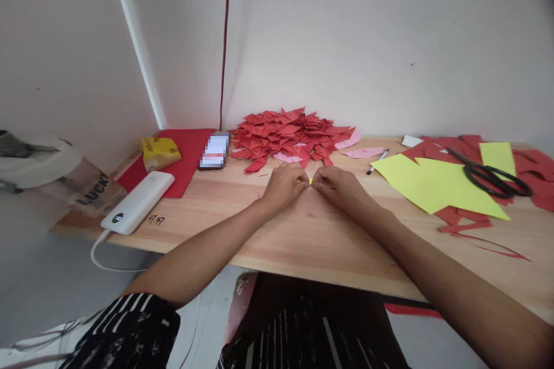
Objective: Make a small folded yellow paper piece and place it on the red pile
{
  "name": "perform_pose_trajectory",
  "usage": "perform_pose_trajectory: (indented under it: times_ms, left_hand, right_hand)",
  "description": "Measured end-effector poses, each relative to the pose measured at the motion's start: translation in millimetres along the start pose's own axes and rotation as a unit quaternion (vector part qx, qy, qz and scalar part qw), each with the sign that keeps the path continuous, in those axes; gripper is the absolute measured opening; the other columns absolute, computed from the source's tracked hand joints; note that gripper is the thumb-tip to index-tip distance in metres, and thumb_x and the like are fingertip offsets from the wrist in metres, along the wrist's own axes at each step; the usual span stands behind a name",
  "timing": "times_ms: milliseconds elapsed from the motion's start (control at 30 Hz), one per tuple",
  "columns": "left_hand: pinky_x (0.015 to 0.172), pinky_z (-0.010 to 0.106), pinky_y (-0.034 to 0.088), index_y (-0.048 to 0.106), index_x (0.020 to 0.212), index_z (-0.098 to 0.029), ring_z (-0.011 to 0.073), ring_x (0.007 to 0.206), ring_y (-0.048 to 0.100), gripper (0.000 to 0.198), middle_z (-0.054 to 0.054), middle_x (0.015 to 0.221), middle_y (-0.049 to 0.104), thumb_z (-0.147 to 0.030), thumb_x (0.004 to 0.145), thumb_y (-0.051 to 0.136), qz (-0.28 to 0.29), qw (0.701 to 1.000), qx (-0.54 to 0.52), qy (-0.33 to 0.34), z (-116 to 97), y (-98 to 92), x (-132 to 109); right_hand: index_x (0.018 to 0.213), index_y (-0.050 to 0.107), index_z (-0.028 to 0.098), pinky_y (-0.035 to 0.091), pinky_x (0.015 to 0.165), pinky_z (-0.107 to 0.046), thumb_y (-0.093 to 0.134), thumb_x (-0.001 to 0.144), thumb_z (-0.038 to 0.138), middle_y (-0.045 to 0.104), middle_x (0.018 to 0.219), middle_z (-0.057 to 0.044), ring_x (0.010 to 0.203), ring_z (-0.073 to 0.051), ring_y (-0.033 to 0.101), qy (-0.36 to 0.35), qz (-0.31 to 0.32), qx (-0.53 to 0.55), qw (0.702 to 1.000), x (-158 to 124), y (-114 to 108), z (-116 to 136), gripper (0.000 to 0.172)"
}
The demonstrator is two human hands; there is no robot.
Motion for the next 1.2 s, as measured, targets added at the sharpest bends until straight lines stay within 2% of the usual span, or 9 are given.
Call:
perform_pose_trajectory:
  times_ms: [133, 400, 533, 800, 1033, 1200]
  left_hand:
    - [0.085, 0.032, 0.043, 0.066, 0.072, -0.017, 0.0186, 0.091, 0.057, 0.009, 0.004, 0.088, 0.066, -0.017, 0.079, 0.060, -0.008, 0.999, 0.018, -0.030, 3.4, 1.0, 2.0]
    - [0.085, 0.034, 0.045, 0.063, 0.067, -0.017, 0.0192, 0.085, 0.058, 0.008, 0.006, 0.085, 0.067, -0.016, 0.073, 0.057, 0.000, 0.994, 0.065, -0.084, 9.3, 3.0, 10.1]
    - [0.081, 0.034, 0.045, 0.062, 0.067, -0.017, 0.0192, 0.081, 0.057, 0.006, 0.006, 0.082, 0.066, -0.019, 0.071, 0.058, 0.014, 0.992, 0.075, -0.102, 11.0, 1.1, 12.2]
    - [0.070, 0.029, 0.043, 0.059, 0.061, -0.017, 0.0171, 0.073, 0.058, 0.009, 0.004, 0.073, 0.066, -0.016, 0.070, 0.056, 0.047, 0.992, 0.050, -0.109, 12.3, -1.0, 14.5]
    - [0.077, 0.031, 0.045, 0.060, 0.067, -0.017, 0.0184, 0.080, 0.058, 0.007, 0.005, 0.081, 0.066, -0.018, 0.073, 0.060, 0.028, 0.993, 0.072, -0.085, 12.4, 1.0, 11.6]
    - [0.072, 0.031, 0.045, 0.060, 0.070, -0.017, 0.0189, 0.078, 0.058, 0.009, 0.005, 0.078, 0.066, -0.021, 0.078, 0.061, 0.027, 0.993, 0.083, -0.074, 1.6, 1.8, 1.8]
  right_hand:
    - [0.075, 0.058, 0.020, 0.034, 0.063, -0.028, 0.051, 0.083, 0.025, 0.063, 0.076, -0.003, 0.072, -0.018, 0.055, 0.029, 0.000, -0.019, 0.999, 0.5, 0.2, 2.5, 0.012]
    - [0.075, 0.052, 0.020, 0.028, 0.063, -0.030, 0.046, 0.082, 0.022, 0.065, 0.080, -0.007, 0.075, -0.021, 0.055, 0.073, -0.006, -0.118, 0.990, 2.9, 3.6, 12.2, 0.009]
    - [0.083, 0.053, 0.020, 0.028, 0.066, -0.031, 0.047, 0.081, 0.021, 0.066, 0.085, -0.007, 0.077, -0.022, 0.056, 0.089, -0.004, -0.112, 0.990, 3.5, 4.4, 12.8, 0.006]
    - [0.092, 0.055, 0.020, 0.029, 0.068, -0.033, 0.044, 0.078, 0.013, 0.066, 0.095, -0.011, 0.089, -0.027, 0.057, 0.073, -0.014, -0.113, 0.991, -0.4, 4.4, 12.8, 0.019]
    - [0.090, 0.056, 0.020, 0.030, 0.068, -0.033, 0.043, 0.079, 0.013, 0.065, 0.094, -0.010, 0.089, -0.026, 0.056, 0.061, -0.015, -0.104, 0.993, -1.0, 4.1, 9.9, 0.018]
    - [0.088, 0.055, 0.019, 0.030, 0.070, -0.033, 0.045, 0.083, 0.018, 0.063, 0.092, -0.010, 0.089, -0.026, 0.056, 0.053, -0.013, -0.116, 0.992, -1.2, 0.8, 6.1, 0.011]
Point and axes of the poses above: each hand's wrist, its own x-axis towards the middle knuckle, its own y-axis out of the palm, z = x × y, the point moved 7 cm from there along x, towards the middle knuckle
